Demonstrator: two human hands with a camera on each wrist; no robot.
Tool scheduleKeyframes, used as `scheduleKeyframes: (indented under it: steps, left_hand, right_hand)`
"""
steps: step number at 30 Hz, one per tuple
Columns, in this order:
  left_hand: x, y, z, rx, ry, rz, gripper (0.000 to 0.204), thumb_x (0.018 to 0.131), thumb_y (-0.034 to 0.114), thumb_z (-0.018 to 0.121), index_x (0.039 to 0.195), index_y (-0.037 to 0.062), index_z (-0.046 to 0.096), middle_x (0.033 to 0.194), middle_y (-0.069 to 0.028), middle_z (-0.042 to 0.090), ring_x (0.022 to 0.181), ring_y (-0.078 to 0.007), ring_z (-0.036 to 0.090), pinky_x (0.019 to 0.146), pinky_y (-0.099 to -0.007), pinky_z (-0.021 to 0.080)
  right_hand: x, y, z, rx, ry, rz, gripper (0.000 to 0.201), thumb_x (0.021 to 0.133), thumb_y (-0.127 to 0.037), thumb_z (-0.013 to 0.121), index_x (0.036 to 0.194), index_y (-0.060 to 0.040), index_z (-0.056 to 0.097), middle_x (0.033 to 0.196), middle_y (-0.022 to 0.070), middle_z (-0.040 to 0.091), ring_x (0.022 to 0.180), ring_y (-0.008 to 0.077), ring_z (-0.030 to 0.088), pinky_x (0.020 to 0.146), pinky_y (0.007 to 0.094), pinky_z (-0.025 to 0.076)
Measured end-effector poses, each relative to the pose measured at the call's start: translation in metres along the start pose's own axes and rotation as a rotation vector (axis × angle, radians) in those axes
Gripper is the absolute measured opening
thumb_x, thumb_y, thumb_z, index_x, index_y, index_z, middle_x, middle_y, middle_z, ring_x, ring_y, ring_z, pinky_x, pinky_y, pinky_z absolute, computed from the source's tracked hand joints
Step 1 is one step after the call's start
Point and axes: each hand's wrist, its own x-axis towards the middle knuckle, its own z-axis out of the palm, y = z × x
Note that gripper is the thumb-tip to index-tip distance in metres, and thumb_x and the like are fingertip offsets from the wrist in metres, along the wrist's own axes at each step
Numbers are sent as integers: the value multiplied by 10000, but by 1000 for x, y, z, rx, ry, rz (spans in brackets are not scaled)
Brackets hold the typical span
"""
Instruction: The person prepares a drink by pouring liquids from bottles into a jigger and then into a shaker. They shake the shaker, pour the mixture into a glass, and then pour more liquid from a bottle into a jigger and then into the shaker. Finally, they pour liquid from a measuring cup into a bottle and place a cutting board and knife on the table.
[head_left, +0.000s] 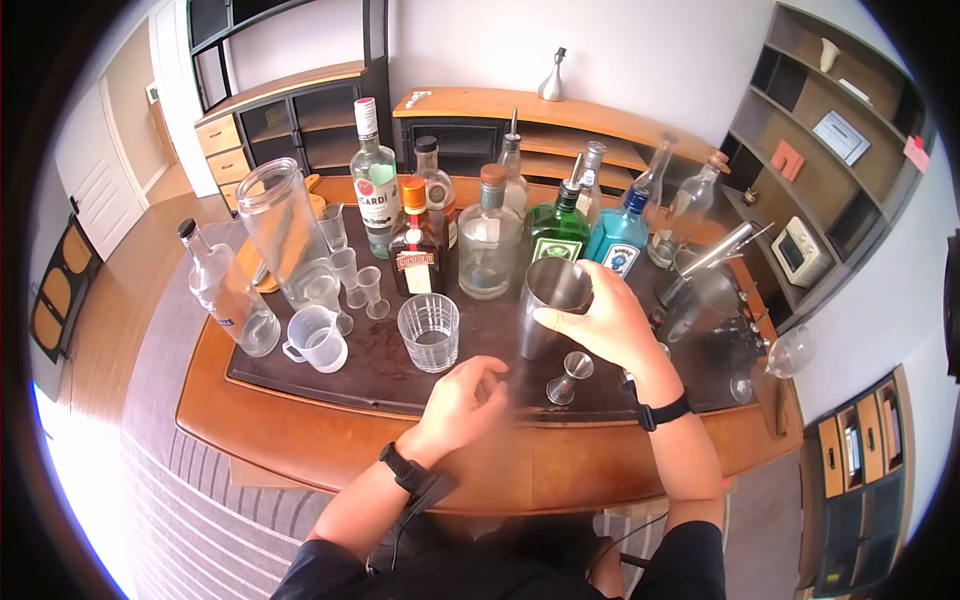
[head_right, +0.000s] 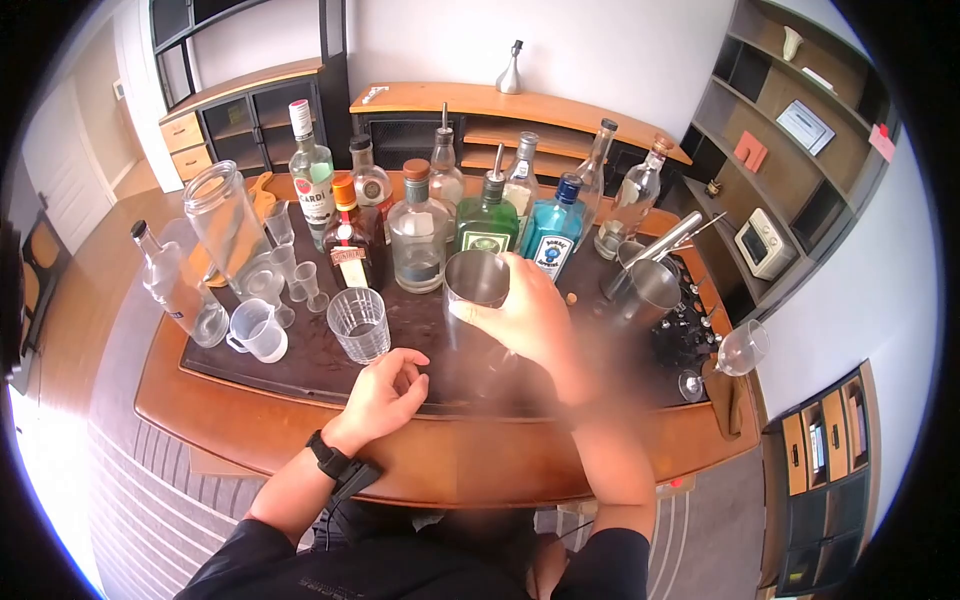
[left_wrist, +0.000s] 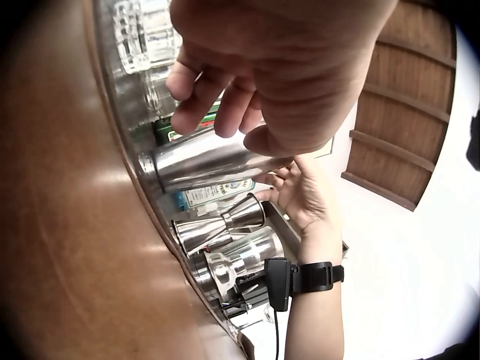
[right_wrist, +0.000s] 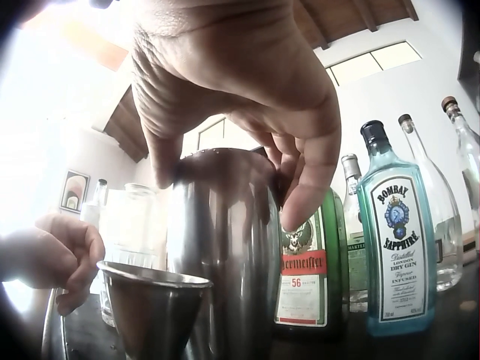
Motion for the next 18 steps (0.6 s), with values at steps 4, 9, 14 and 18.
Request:
scheduleKeyframes:
  steps: [4,9,14,18]
  left_hand:
    - [1,-3,2,23,20,35,243,890,85,690,1114,14,629,760,-33,645,611,-117,584,583,-285,485]
    - [1,2,1,52,-29,-19,247,891,122,688,1115,29,644,800,-68,660,683,-189,626,655,-333,523]
    - [1,0,4,39,-31,-4,187,897,75,689,1071,11,662,777,-44,656,631,-111,606,602,-277,505]
    - [2,5,4,35,-44,-25,182,895,64,691,1064,3,664,769,-49,655,642,-105,611,603,-273,506]
  right_hand:
    - [1,0,-1,83,-13,22,903,721,-517,874,1327,53,522,1240,251,624,1168,353,618,978,429,500]
    - [0,5,5,105,37,23,883,712,-476,900,1331,45,546,1225,205,644,1030,260,650,888,373,522]
    - [-1,11,9,80,83,-31,882,706,-458,908,1332,41,540,1176,181,642,791,175,630,735,327,535]
    - [-1,12,11,95,77,-36,934,707,-460,914,1357,74,506,1195,217,621,829,198,622,740,336,531]
